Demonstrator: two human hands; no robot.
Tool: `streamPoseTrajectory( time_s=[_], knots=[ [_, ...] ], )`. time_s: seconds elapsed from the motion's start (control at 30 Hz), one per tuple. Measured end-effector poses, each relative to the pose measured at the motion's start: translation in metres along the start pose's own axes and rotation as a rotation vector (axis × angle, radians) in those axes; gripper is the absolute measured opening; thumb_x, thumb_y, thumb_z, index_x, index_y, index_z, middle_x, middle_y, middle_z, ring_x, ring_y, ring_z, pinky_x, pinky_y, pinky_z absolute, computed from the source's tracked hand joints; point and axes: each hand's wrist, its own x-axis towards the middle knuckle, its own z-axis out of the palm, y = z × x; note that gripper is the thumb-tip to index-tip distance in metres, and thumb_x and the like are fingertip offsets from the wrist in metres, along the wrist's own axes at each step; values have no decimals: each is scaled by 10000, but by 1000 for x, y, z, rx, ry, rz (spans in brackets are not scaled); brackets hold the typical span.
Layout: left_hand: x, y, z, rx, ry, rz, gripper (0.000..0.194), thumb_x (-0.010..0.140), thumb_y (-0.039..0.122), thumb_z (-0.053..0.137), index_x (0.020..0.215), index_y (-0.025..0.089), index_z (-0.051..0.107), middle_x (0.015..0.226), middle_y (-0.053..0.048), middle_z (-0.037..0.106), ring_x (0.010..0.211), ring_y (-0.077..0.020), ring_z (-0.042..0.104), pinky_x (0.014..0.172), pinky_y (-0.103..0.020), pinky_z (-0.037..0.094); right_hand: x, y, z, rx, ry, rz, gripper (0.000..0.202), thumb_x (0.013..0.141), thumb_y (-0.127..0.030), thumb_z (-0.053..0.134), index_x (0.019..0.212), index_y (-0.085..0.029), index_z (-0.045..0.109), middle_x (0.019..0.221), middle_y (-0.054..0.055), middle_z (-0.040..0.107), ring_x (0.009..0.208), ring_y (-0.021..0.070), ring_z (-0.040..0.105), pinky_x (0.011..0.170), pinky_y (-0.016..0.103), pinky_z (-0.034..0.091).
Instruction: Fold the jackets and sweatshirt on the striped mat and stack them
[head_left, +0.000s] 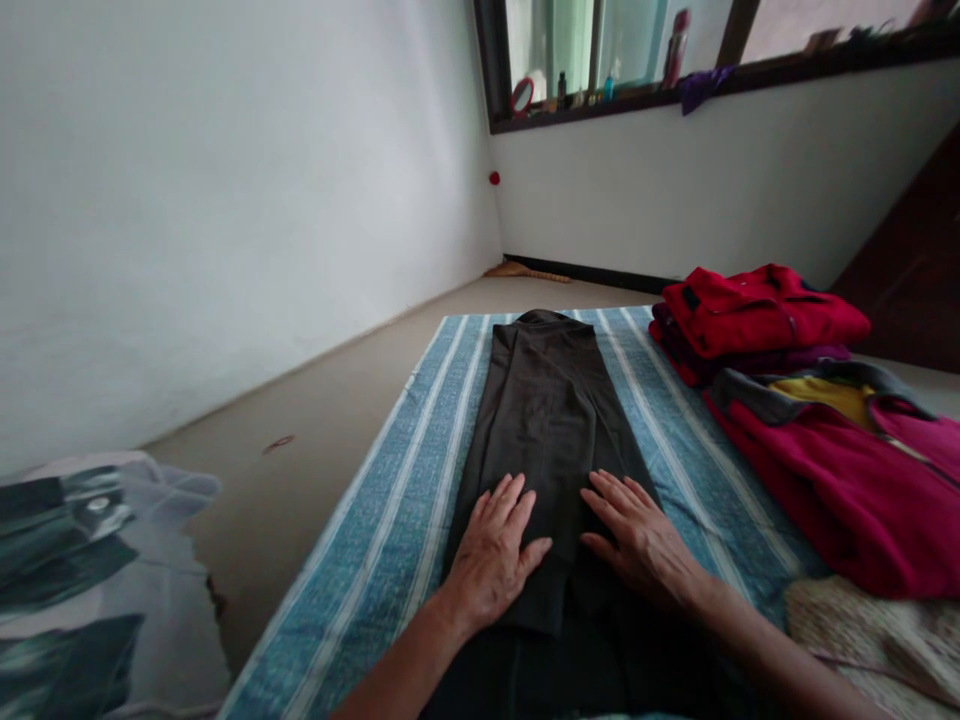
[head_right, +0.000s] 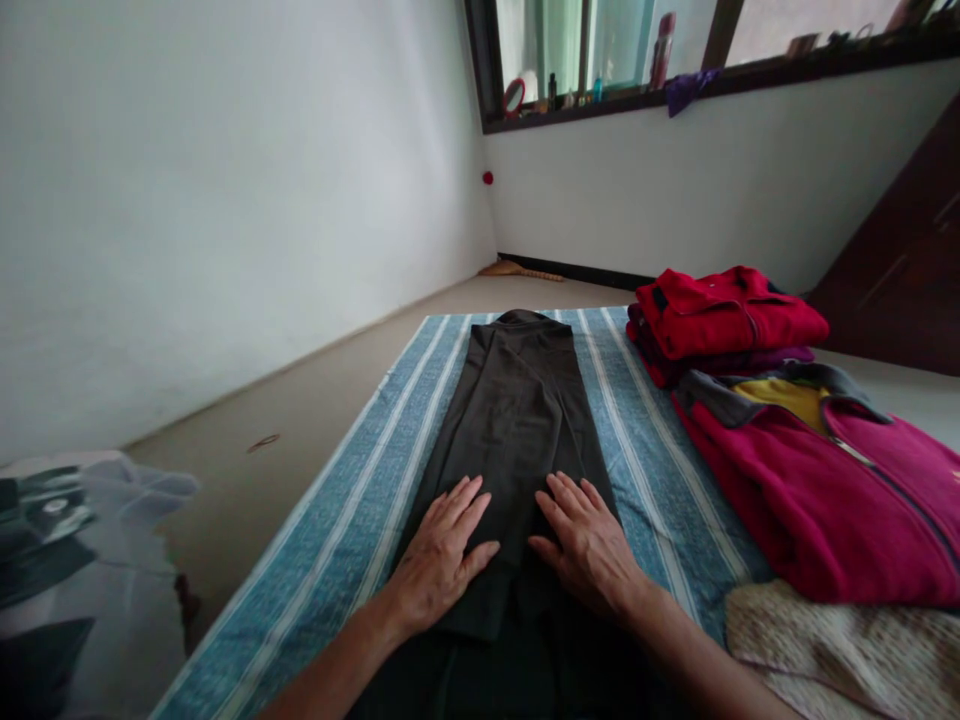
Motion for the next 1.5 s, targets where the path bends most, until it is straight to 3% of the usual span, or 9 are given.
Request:
streamPoseTrajectory(
  time_s=[0.3,0.43,0.57,0.67,0.77,0.9,1.07,1.27,1.5],
  knots=[
    [-38,1,-7,-73,150,93,386,878,271,542,1248,162,556,1405,-109,493,1329,-255,412,1065,-429,431,-42,-16,-12,45,-40,-199,480,899,-393,554,1331,-186,522,1437,122,425,1351,273,352,1088,501,339],
    [-52,0,-7,-90,221,85,355,893,277,510,1235,202,571,1363,-91,539,1294,-255,461,1034,-421,471,-56,-18,-8,34,-4,-239,407,888,-313,570,1277,-193,571,1422,111,443,1344,284,358,1080,494,356],
    [-70,-8,4,-40,225,111,426,878,306,533,1301,258,521,1373,-75,534,1285,-271,471,1019,-433,483,-60,-17,3,33,69,-282,382,870,-263,570,1246,-201,592,1381,111,490,1314,288,401,1062,482,383],
    [-80,-15,16,-15,286,182,482,867,332,545,1339,255,479,1389,-82,516,1291,-280,461,1015,-443,485,-62,-14,13,15,86,-318,384,859,-270,577,1237,-200,591,1384,118,487,1316,296,396,1052,489,393],
    [-84,-16,17,-13,350,207,450,868,333,541,1309,251,496,1365,-83,540,1268,-276,489,1000,-439,500,-64,-13,18,-26,102,-354,363,862,-261,569,1218,-195,595,1369,122,506,1304,298,417,1032,489,420],
    [-72,-7,-4,-43,419,150,292,883,216,527,1170,241,575,1185,-64,657,1128,-217,601,937,-355,541,-57,-21,9,9,163,-353,272,867,-208,552,1130,-196,623,1266,113,601,1236,268,507,1005,436,461],
    [-21,-1,-24,-118,446,98,186,866,110,489,972,178,627,944,-60,676,907,-175,639,814,-308,560,-19,-45,-7,116,207,-332,225,896,-158,470,1064,-176,619,1187,114,640,1155,229,569,999,408,464],
    [30,-8,-14,-167,228,-53,226,752,101,631,963,179,653,947,-45,651,930,-198,611,851,-341,529,10,-51,10,201,176,-333,190,906,-148,444,926,-168,632,1063,104,665,1051,220,606,981,412,460],
    [32,-19,5,-340,279,-138,193,733,109,668,911,181,662,978,-48,648,945,-189,616,867,-341,519,6,-48,15,311,145,-279,159,881,-127,481,947,-186,614,1062,82,654,1048,222,598,985,406,440]
  ],
)
